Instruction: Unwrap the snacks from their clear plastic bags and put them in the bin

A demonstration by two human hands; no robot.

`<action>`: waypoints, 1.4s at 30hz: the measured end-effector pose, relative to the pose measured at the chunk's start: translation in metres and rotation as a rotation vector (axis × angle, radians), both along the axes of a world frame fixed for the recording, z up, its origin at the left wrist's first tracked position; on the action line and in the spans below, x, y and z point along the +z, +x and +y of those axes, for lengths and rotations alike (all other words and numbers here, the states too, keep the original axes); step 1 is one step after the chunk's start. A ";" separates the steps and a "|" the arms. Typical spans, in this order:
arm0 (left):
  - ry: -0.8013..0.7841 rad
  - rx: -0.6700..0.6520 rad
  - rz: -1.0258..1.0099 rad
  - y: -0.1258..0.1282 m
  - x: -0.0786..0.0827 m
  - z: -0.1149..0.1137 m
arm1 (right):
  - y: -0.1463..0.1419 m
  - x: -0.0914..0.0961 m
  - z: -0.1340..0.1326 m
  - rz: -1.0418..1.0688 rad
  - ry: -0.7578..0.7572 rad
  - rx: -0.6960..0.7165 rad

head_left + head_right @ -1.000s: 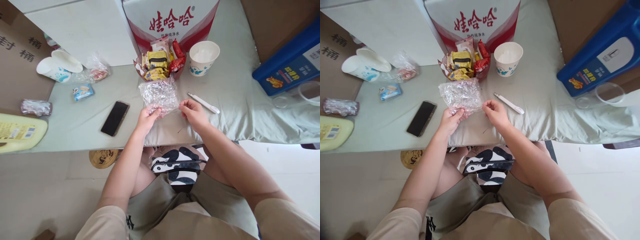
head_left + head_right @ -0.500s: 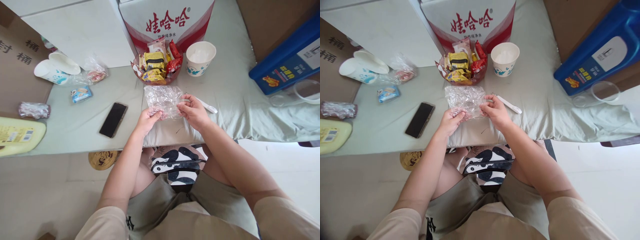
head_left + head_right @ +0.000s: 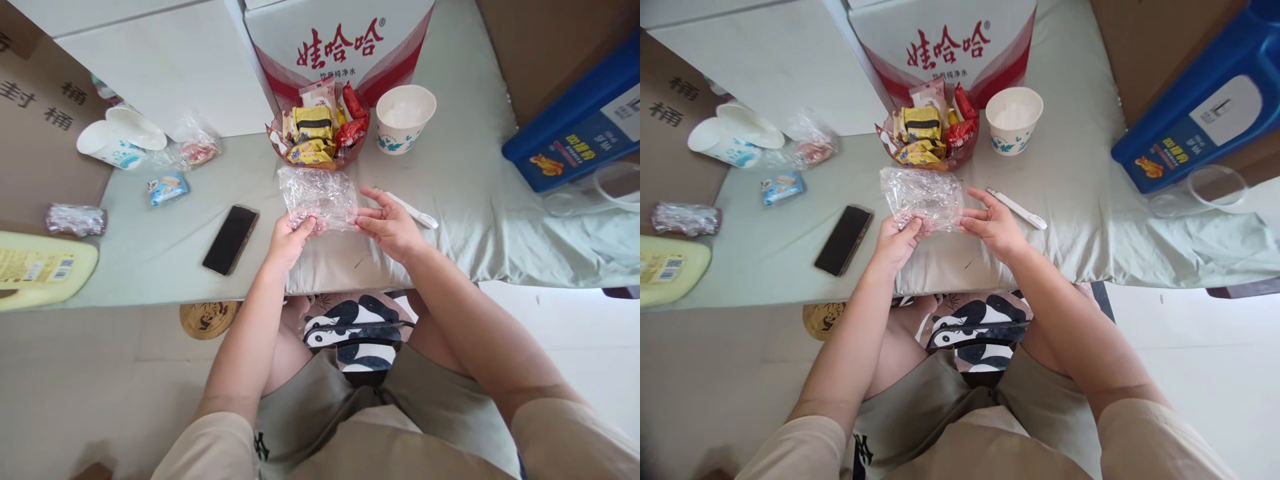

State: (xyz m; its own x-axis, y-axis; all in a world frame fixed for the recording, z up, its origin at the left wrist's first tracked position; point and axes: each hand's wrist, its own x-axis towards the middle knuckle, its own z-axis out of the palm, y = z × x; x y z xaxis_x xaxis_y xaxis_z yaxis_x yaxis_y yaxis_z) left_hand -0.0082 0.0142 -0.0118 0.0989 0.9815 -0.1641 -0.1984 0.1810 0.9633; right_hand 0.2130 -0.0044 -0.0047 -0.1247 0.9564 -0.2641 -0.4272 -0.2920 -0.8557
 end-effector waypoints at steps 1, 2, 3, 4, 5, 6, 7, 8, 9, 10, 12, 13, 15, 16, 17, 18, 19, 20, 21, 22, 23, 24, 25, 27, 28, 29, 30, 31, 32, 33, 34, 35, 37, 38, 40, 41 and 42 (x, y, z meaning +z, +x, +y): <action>-0.003 0.003 0.008 0.000 0.000 0.000 | 0.000 0.000 0.000 -0.013 0.005 -0.004; -0.007 0.007 0.018 -0.001 0.000 0.000 | 0.000 0.000 0.000 -0.025 0.011 -0.013; -0.009 0.011 0.028 -0.001 -0.001 0.000 | 0.000 -0.001 0.001 -0.034 0.018 -0.027; -0.011 0.014 0.037 -0.001 -0.001 0.000 | -0.001 -0.001 0.001 -0.043 0.028 -0.045; -0.012 0.015 0.046 -0.001 -0.002 0.000 | -0.001 -0.001 0.001 -0.053 0.040 -0.061; -0.013 0.014 0.056 -0.001 -0.003 0.000 | -0.001 -0.001 0.001 -0.065 0.051 -0.072; -0.013 0.008 0.066 -0.001 -0.003 0.000 | -0.001 0.000 0.001 -0.078 0.059 -0.074; -0.014 -0.002 0.075 -0.001 -0.003 0.000 | -0.001 0.000 0.001 -0.090 0.062 -0.068; -0.016 -0.014 0.083 -0.001 -0.004 0.000 | -0.001 0.000 0.000 -0.099 0.061 -0.056; -0.018 -0.026 0.089 -0.001 -0.004 0.000 | -0.001 0.000 0.000 -0.102 0.060 -0.047; -0.024 -0.042 0.088 -0.001 -0.003 -0.001 | -0.001 0.000 0.000 -0.103 0.068 -0.049; -0.026 -0.048 0.085 -0.001 -0.003 -0.001 | -0.001 0.000 0.000 -0.106 0.076 -0.063; -0.026 -0.055 0.074 -0.001 -0.002 -0.001 | -0.002 -0.002 0.001 -0.118 0.086 -0.106; -0.026 -0.055 0.068 0.000 -0.001 -0.002 | -0.002 -0.003 0.002 -0.128 0.083 -0.130; -0.026 -0.055 0.063 0.000 -0.001 -0.002 | -0.002 -0.005 0.002 -0.141 0.080 -0.155; -0.026 -0.054 0.061 0.000 -0.001 -0.002 | -0.002 -0.006 0.003 -0.167 0.082 -0.184; -0.026 -0.051 0.063 0.000 -0.001 -0.002 | -0.002 -0.007 0.004 -0.206 0.091 -0.220; -0.022 -0.046 0.069 0.000 -0.002 -0.002 | -0.001 -0.007 0.004 -0.251 0.107 -0.256; -0.016 -0.038 0.076 0.000 -0.003 -0.002 | -0.001 -0.007 0.005 -0.291 0.122 -0.280; -0.006 -0.030 0.085 0.000 -0.003 -0.001 | -0.001 -0.006 0.005 -0.315 0.127 -0.286; 0.004 -0.023 0.095 0.000 -0.005 -0.001 | 0.000 -0.005 0.004 -0.321 0.119 -0.270; 0.014 -0.019 0.105 0.000 -0.006 -0.001 | 0.000 -0.003 0.004 -0.310 0.098 -0.236; 0.024 -0.017 0.117 0.000 -0.007 -0.001 | -0.001 -0.002 0.003 -0.289 0.067 -0.191; 0.041 -0.023 0.148 0.001 -0.008 -0.002 | -0.001 0.002 0.001 -0.251 0.002 -0.111; 0.050 -0.030 0.167 0.001 -0.008 -0.002 | -0.002 0.003 0.001 -0.237 -0.023 -0.087; 0.059 -0.041 0.187 0.001 -0.007 -0.003 | -0.002 0.004 0.000 -0.223 -0.040 -0.071; 0.068 -0.057 0.206 0.002 -0.006 -0.004 | -0.002 0.005 0.000 -0.207 -0.051 -0.063; 0.074 -0.081 0.222 0.002 -0.004 -0.005 | -0.002 0.006 0.000 -0.187 -0.055 -0.065; 0.078 -0.109 0.233 0.003 -0.002 -0.006 | -0.002 0.006 0.000 -0.165 -0.054 -0.073; 0.080 -0.139 0.239 0.004 0.000 -0.007 | -0.002 0.006 0.000 -0.138 -0.050 -0.084; 0.079 -0.168 0.241 0.004 0.002 -0.008 | -0.002 0.005 0.000 -0.109 -0.045 -0.093; 0.076 -0.191 0.241 0.004 0.003 -0.008 | -0.002 0.005 0.000 -0.080 -0.040 -0.095; 0.072 -0.206 0.246 0.004 0.004 -0.009 | -0.002 0.003 0.001 -0.040 -0.032 -0.080; 0.071 -0.198 0.251 0.004 0.003 -0.009 | -0.002 0.002 0.001 -0.031 -0.031 -0.067; 0.075 -0.164 0.255 0.003 0.001 -0.008 | -0.001 0.002 0.001 -0.027 -0.034 -0.057; 0.077 -0.145 0.255 0.003 -0.001 -0.007 | -0.002 0.001 0.002 -0.027 -0.039 -0.061; 0.079 -0.125 0.253 0.003 -0.002 -0.007 | -0.002 0.001 0.002 -0.025 -0.045 -0.071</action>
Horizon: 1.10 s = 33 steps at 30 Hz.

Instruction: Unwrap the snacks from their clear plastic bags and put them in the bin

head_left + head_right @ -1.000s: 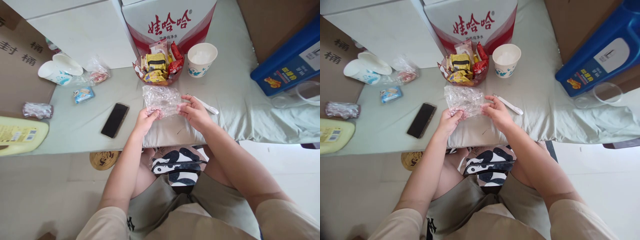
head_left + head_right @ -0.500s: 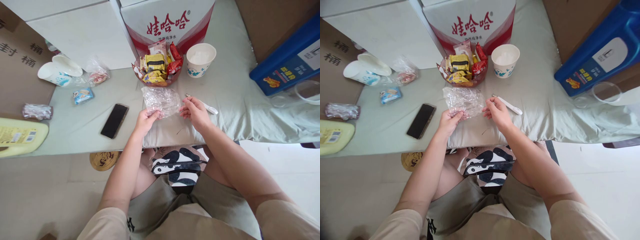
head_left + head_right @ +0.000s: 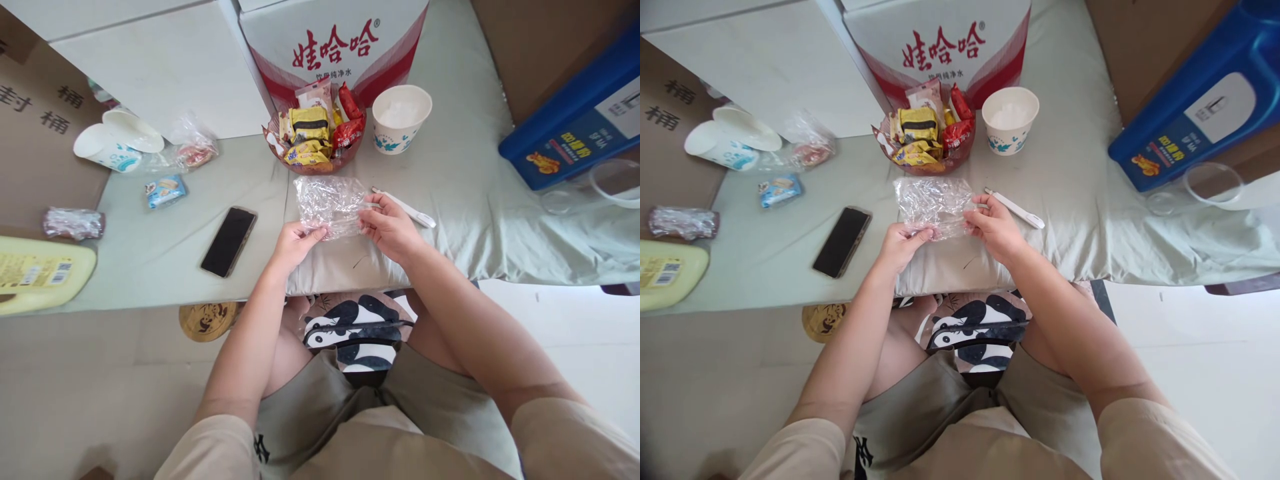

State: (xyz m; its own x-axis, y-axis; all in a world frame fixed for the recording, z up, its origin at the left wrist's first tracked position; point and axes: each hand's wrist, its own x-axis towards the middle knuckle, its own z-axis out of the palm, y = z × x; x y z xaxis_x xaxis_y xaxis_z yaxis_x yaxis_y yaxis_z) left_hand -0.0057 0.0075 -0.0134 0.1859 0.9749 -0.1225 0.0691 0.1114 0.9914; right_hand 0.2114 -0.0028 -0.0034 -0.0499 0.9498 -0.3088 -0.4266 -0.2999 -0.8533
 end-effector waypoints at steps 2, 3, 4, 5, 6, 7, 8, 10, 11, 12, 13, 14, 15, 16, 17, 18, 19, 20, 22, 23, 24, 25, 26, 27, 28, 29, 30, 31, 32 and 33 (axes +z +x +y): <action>0.006 0.032 -0.003 0.000 -0.001 0.001 | 0.000 0.000 0.000 0.009 -0.007 -0.022; 0.009 0.046 -0.005 0.000 -0.001 0.002 | -0.001 0.000 0.000 0.014 -0.008 -0.031; 0.013 0.059 -0.007 0.000 -0.001 0.002 | -0.001 0.001 0.000 0.018 -0.007 -0.036; 0.018 0.070 -0.009 0.000 -0.001 0.003 | -0.001 0.001 0.000 0.022 -0.004 -0.039; 0.020 0.078 -0.011 0.000 -0.001 0.003 | -0.001 0.000 0.000 0.024 0.003 -0.042; 0.020 0.084 -0.011 0.001 -0.001 0.003 | -0.001 0.000 0.000 0.025 0.013 -0.045; 0.018 0.089 -0.012 0.001 -0.001 0.003 | -0.001 0.000 0.000 0.025 0.023 -0.051; 0.008 0.088 -0.019 0.001 -0.001 0.003 | -0.001 -0.001 0.000 0.018 0.039 -0.074; 0.005 0.086 -0.029 0.001 -0.001 0.003 | -0.001 -0.002 0.001 0.009 0.044 -0.092; 0.002 0.084 -0.039 0.001 -0.001 0.003 | -0.001 -0.003 0.001 -0.005 0.049 -0.116; 0.000 0.081 -0.048 0.001 -0.001 0.003 | -0.001 -0.003 0.001 -0.023 0.054 -0.140; -0.002 0.079 -0.056 0.001 -0.001 0.004 | 0.000 -0.004 0.002 -0.047 0.061 -0.160; -0.006 0.079 -0.063 0.001 -0.001 0.004 | 0.000 -0.005 0.002 -0.074 0.068 -0.177; -0.012 0.079 -0.071 0.001 -0.001 0.004 | 0.001 -0.007 0.003 -0.109 0.074 -0.188; -0.019 0.079 -0.084 0.001 -0.002 0.004 | 0.001 -0.008 0.003 -0.153 0.078 -0.196; -0.028 0.082 -0.100 0.000 -0.002 0.004 | 0.002 -0.009 0.004 -0.208 0.080 -0.205; -0.037 0.087 -0.120 0.000 -0.002 0.005 | 0.002 -0.011 0.004 -0.266 0.083 -0.216; -0.047 0.089 -0.141 0.000 -0.002 0.005 | 0.002 -0.012 0.004 -0.313 0.084 -0.228; -0.069 0.066 -0.173 -0.001 -0.002 0.004 | 0.001 -0.012 0.004 -0.322 0.075 -0.231; -0.079 0.040 -0.182 -0.001 -0.002 0.003 | 0.001 -0.012 0.004 -0.279 0.056 -0.216; -0.088 0.009 -0.185 0.000 -0.002 0.002 | 0.000 -0.011 0.004 -0.218 0.027 -0.190; -0.094 -0.022 -0.184 0.000 -0.001 0.001 | -0.001 -0.009 0.004 -0.155 -0.009 -0.157; -0.097 -0.050 -0.179 0.001 -0.001 0.000 | -0.001 -0.008 0.003 -0.101 -0.046 -0.121; -0.098 -0.074 -0.171 0.002 0.000 -0.001 | -0.002 -0.006 0.002 -0.062 -0.077 -0.086; -0.099 -0.093 -0.165 0.002 0.000 -0.002 | -0.002 -0.004 0.002 -0.039 -0.099 -0.053; -0.101 -0.107 -0.165 0.002 0.001 -0.003 | -0.003 -0.002 0.001 -0.029 -0.111 -0.025; -0.106 -0.120 -0.173 0.002 0.001 -0.004 | -0.002 -0.001 0.000 -0.029 -0.116 0.001; -0.112 -0.134 -0.188 0.002 0.001 -0.004 | -0.002 0.000 -0.001 -0.037 -0.115 0.023; -0.118 -0.144 -0.205 0.001 0.002 -0.004 | -0.001 0.000 -0.001 -0.051 -0.109 0.042; -0.121 -0.151 -0.221 0.000 0.002 -0.005 | -0.001 0.000 -0.002 -0.065 -0.101 0.060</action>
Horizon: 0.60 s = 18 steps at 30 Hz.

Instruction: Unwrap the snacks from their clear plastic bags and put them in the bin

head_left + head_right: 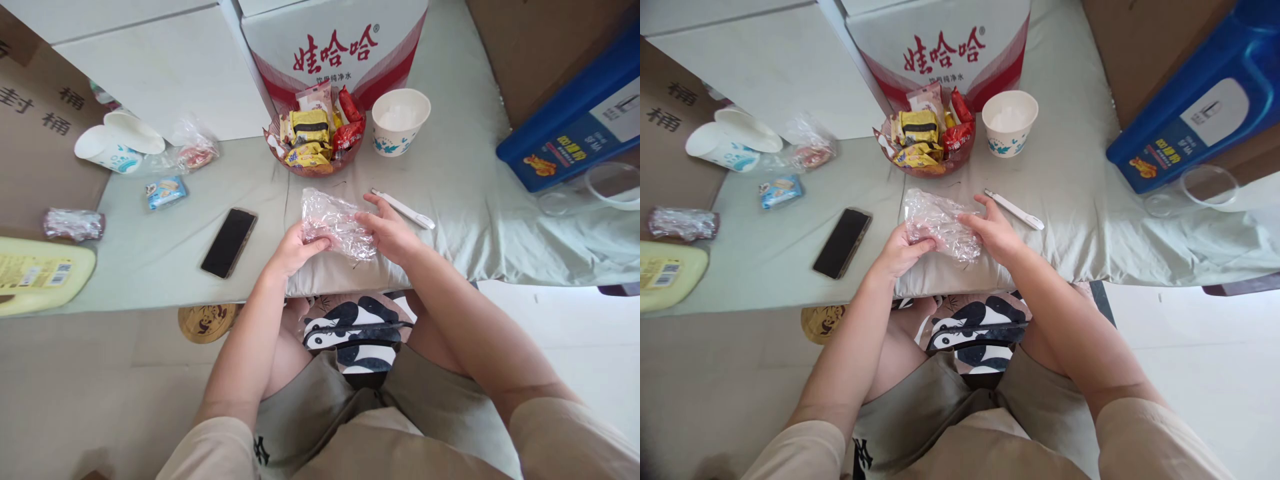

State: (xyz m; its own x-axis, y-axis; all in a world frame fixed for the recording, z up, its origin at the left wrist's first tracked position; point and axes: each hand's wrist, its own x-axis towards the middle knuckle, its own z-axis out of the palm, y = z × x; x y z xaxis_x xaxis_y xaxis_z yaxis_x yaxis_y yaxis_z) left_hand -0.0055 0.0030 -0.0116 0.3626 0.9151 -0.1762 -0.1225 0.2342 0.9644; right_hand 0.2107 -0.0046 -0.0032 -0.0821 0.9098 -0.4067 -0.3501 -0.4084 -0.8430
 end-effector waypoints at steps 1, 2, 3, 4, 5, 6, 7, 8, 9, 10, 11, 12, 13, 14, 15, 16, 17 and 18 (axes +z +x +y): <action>-0.001 -0.001 -0.012 -0.001 0.000 0.000 | 0.001 0.000 0.000 -0.009 0.011 0.016; 0.002 -0.003 -0.012 -0.003 0.001 0.000 | 0.002 -0.001 0.000 -0.012 0.027 0.023; 0.006 -0.006 -0.002 -0.005 0.001 0.000 | 0.003 -0.002 0.000 -0.009 0.050 0.017; 0.011 -0.017 0.014 -0.007 0.002 0.001 | 0.003 -0.002 0.001 -0.006 0.082 -0.008; 0.011 -0.044 0.031 -0.008 0.002 0.001 | 0.004 -0.002 0.001 -0.004 0.121 -0.046; 0.008 -0.084 0.047 -0.009 0.003 0.001 | 0.004 -0.002 0.002 -0.002 0.163 -0.088; 0.002 -0.131 0.058 -0.010 0.003 0.002 | 0.005 -0.002 0.002 -0.004 0.204 -0.124; -0.005 -0.172 0.061 -0.010 0.004 0.002 | 0.004 -0.001 0.002 -0.011 0.239 -0.145; -0.013 -0.197 0.061 -0.010 0.004 0.002 | 0.004 -0.001 0.002 -0.020 0.267 -0.149; -0.022 -0.203 0.068 -0.009 0.004 0.002 | 0.003 0.000 0.001 -0.024 0.285 -0.141; -0.028 -0.186 0.084 -0.008 0.004 0.002 | 0.003 0.000 0.000 -0.024 0.294 -0.129; -0.031 -0.155 0.108 -0.007 0.005 0.003 | 0.002 0.001 0.000 -0.019 0.290 -0.123; -0.031 -0.116 0.131 -0.005 0.005 0.003 | 0.001 0.001 -0.001 -0.011 0.269 -0.122; -0.027 -0.074 0.149 -0.004 0.005 0.003 | 0.001 0.001 -0.002 -0.003 0.231 -0.122; -0.022 -0.038 0.157 -0.003 0.005 0.003 | 0.001 0.002 -0.002 0.003 0.182 -0.111; -0.018 -0.009 0.153 -0.003 0.006 0.003 | 0.001 0.002 -0.002 0.007 0.134 -0.087; -0.015 0.012 0.143 -0.002 0.006 0.003 | 0.001 0.003 -0.003 0.010 0.094 -0.052; -0.011 0.029 0.133 -0.002 0.007 0.003 | 0.001 0.004 -0.003 0.015 0.069 -0.012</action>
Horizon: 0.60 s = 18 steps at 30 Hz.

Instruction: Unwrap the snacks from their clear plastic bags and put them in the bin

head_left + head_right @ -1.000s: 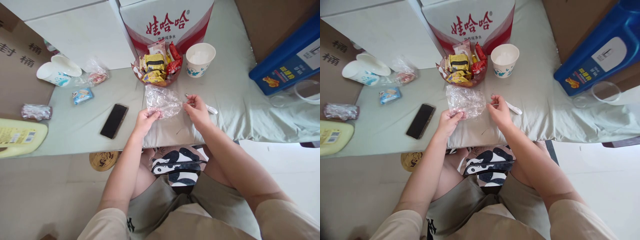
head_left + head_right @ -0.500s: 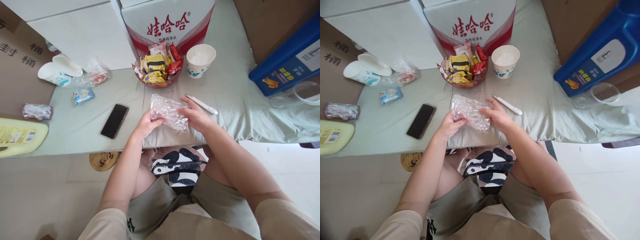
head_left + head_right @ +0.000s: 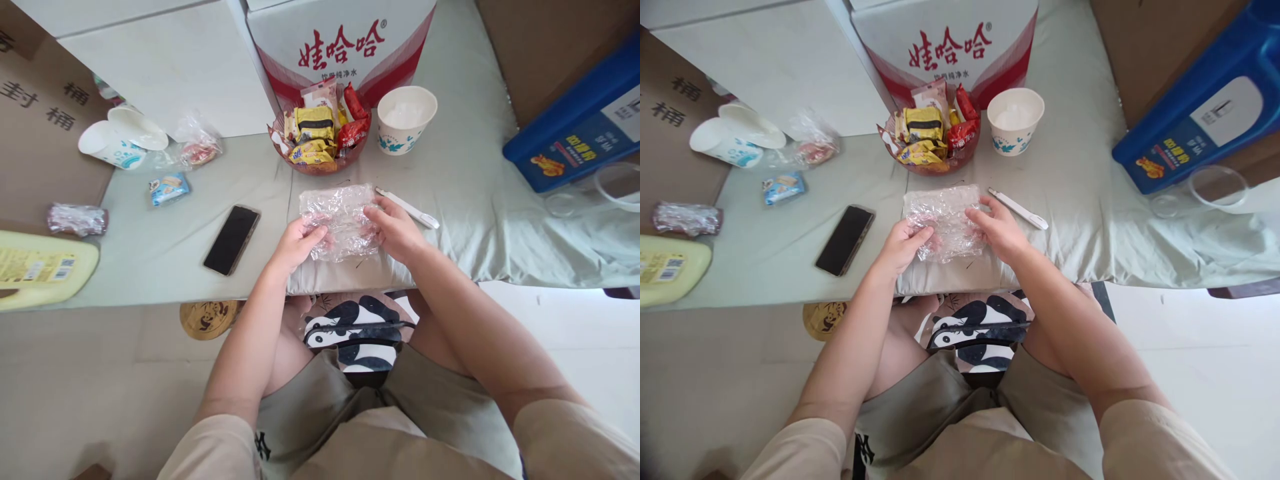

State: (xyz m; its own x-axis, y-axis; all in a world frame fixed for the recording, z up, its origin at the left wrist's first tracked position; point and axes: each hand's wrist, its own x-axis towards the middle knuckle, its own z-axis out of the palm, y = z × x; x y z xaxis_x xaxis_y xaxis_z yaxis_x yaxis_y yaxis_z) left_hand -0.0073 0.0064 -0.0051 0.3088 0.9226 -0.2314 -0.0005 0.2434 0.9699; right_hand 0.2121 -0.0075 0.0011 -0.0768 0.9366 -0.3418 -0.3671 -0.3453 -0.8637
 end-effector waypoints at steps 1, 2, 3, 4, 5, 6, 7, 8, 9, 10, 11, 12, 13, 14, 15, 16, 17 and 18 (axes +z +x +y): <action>0.008 0.016 -0.007 0.000 0.000 0.000 | 0.000 0.001 0.000 0.005 -0.012 0.038; 0.019 0.031 -0.009 0.001 0.000 0.000 | 0.000 0.002 -0.001 0.006 -0.016 0.069; 0.035 0.047 -0.009 0.002 0.000 0.000 | 0.000 0.002 -0.002 -0.003 -0.023 0.092; 0.050 0.060 -0.009 0.002 0.000 0.001 | 0.000 0.003 -0.002 -0.022 -0.036 0.110; 0.060 0.064 -0.007 0.003 -0.001 0.001 | 0.000 0.002 -0.003 -0.049 -0.051 0.133; 0.064 0.060 -0.003 0.004 -0.001 0.001 | 0.001 0.002 -0.003 -0.077 -0.061 0.155; 0.062 0.048 0.001 0.005 -0.001 0.001 | 0.001 0.001 -0.003 -0.102 -0.062 0.176; 0.056 0.034 0.004 0.006 -0.002 0.001 | 0.001 0.000 -0.003 -0.119 -0.049 0.189; 0.045 0.014 0.006 0.006 -0.002 0.001 | 0.001 0.000 -0.003 -0.127 -0.024 0.193; 0.032 -0.006 0.007 0.007 -0.001 0.001 | 0.001 0.000 -0.003 -0.128 0.009 0.185; 0.017 -0.021 0.004 0.007 -0.001 0.000 | 0.001 0.000 -0.003 -0.123 0.039 0.166; 0.001 -0.030 -0.007 0.007 0.001 0.000 | 0.000 0.001 -0.002 -0.113 0.062 0.139; -0.016 -0.032 -0.026 0.007 0.002 0.000 | 0.000 0.002 -0.002 -0.097 0.076 0.111; -0.033 -0.027 -0.052 0.007 0.004 -0.001 | -0.001 0.004 -0.002 -0.075 0.085 0.085; -0.048 -0.011 -0.087 0.007 0.007 -0.001 | -0.002 0.005 -0.002 -0.049 0.087 0.065; -0.057 0.011 -0.129 0.007 0.009 -0.001 | -0.003 0.006 -0.002 -0.020 0.085 0.052; -0.063 0.031 -0.174 0.006 0.012 -0.001 | -0.004 0.007 -0.003 0.009 0.083 0.043; -0.062 0.050 -0.218 0.006 0.014 -0.001 | -0.004 0.008 -0.003 0.034 0.084 0.037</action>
State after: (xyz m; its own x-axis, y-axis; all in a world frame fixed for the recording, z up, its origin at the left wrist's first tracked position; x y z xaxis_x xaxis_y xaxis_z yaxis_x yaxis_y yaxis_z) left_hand -0.0013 0.0052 0.0093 0.3121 0.9240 -0.2207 -0.2223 0.2969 0.9287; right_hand 0.2078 -0.0104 0.0091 -0.1222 0.9581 -0.2590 -0.3852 -0.2863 -0.8773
